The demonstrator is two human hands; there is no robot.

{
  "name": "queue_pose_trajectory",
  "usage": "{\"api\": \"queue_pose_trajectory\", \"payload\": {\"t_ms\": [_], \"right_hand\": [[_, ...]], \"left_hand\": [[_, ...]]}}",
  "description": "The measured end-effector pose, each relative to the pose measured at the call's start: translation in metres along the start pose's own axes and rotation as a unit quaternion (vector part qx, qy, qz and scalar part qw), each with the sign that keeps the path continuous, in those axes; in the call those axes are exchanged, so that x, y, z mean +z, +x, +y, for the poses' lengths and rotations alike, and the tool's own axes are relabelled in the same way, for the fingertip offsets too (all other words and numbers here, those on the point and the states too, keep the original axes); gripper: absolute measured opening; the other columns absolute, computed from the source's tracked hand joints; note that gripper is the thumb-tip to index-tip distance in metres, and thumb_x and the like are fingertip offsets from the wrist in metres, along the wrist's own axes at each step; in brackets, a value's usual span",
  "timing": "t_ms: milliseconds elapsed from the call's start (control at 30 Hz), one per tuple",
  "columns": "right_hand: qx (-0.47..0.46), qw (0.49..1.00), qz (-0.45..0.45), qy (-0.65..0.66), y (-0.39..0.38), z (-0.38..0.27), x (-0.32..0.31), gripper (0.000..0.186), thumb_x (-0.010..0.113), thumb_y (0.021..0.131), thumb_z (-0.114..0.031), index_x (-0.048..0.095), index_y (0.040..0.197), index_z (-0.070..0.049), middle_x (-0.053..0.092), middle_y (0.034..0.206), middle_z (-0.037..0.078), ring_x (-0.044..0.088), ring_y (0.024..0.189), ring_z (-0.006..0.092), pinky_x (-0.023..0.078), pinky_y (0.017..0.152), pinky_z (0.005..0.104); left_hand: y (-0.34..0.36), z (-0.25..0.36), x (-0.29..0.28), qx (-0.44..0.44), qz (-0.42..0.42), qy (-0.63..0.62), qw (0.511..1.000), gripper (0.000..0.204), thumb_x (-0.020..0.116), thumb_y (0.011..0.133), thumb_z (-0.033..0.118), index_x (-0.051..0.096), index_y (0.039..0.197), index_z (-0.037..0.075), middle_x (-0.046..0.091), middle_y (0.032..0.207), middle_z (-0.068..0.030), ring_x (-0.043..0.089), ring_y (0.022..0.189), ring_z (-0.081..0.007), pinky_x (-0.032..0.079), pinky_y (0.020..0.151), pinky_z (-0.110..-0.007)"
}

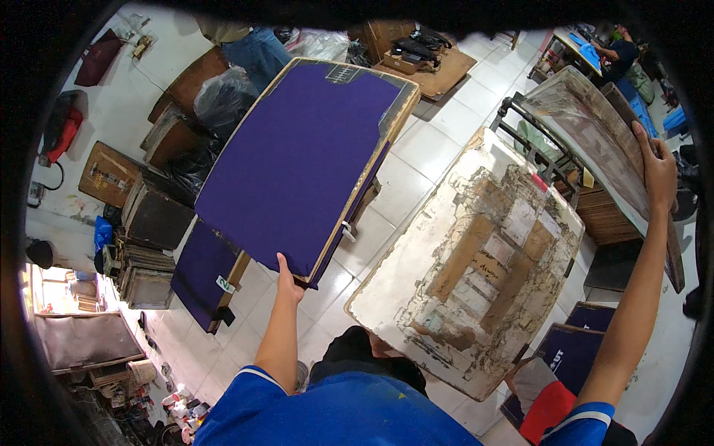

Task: The person performs screen printing on purple fabric pieces. They align a screen, pull a squeegee across to apply white ink, lift the screen to reveal the printed design, and repeat the process on multiple pieces.

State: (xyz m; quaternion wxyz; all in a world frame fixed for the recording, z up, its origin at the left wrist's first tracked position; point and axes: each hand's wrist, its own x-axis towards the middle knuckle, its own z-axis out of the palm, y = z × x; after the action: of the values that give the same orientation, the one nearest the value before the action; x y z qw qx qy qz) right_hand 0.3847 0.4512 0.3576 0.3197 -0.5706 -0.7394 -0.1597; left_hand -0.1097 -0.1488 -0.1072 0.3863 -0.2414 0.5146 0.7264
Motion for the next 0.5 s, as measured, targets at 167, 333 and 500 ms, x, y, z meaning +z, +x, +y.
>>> {"api": "queue_pose_trajectory", "payload": {"t_ms": [167,333,500], "right_hand": [[0.002,1.000,-0.021,-0.012,0.009,0.013,0.006,0.081,0.062,0.083,-0.091,0.078,0.087,-0.011,0.055,0.070,0.003,0.058,0.069,0.0166,0.043,0.069,0.0318],[-0.027,0.999,-0.009,-0.015,0.017,0.032,0.016,0.081,0.059,0.088,-0.088,0.082,0.101,-0.011,0.066,0.080,0.006,0.064,0.076,0.0178,0.049,0.077,0.0319],[-0.071,0.995,-0.026,-0.072,0.029,0.056,0.029,0.079,0.059,0.092,-0.084,0.082,0.111,-0.010,0.070,0.087,0.007,0.068,0.082,0.0179,0.052,0.086,0.0316]], "left_hand": [[-0.018,-0.012,0.020,0.228,0.368,0.385,0.815,0.094,0.073,0.098,0.056,0.033,0.165,0.003,0.036,0.168,-0.0254,0.030,0.158,-0.0440,0.027,0.127,-0.061],[-0.063,-0.003,0.034,0.501,-0.071,0.764,0.401,0.074,0.070,0.099,0.033,0.041,0.163,0.010,0.033,0.171,-0.0236,0.022,0.161,-0.0469,0.021,0.130,-0.060],[-0.128,0.011,0.036,0.252,-0.067,0.816,0.516,0.056,0.070,0.100,0.034,0.059,0.149,0.008,0.055,0.157,-0.0165,0.050,0.146,-0.0393,0.041,0.122,-0.047]]}}
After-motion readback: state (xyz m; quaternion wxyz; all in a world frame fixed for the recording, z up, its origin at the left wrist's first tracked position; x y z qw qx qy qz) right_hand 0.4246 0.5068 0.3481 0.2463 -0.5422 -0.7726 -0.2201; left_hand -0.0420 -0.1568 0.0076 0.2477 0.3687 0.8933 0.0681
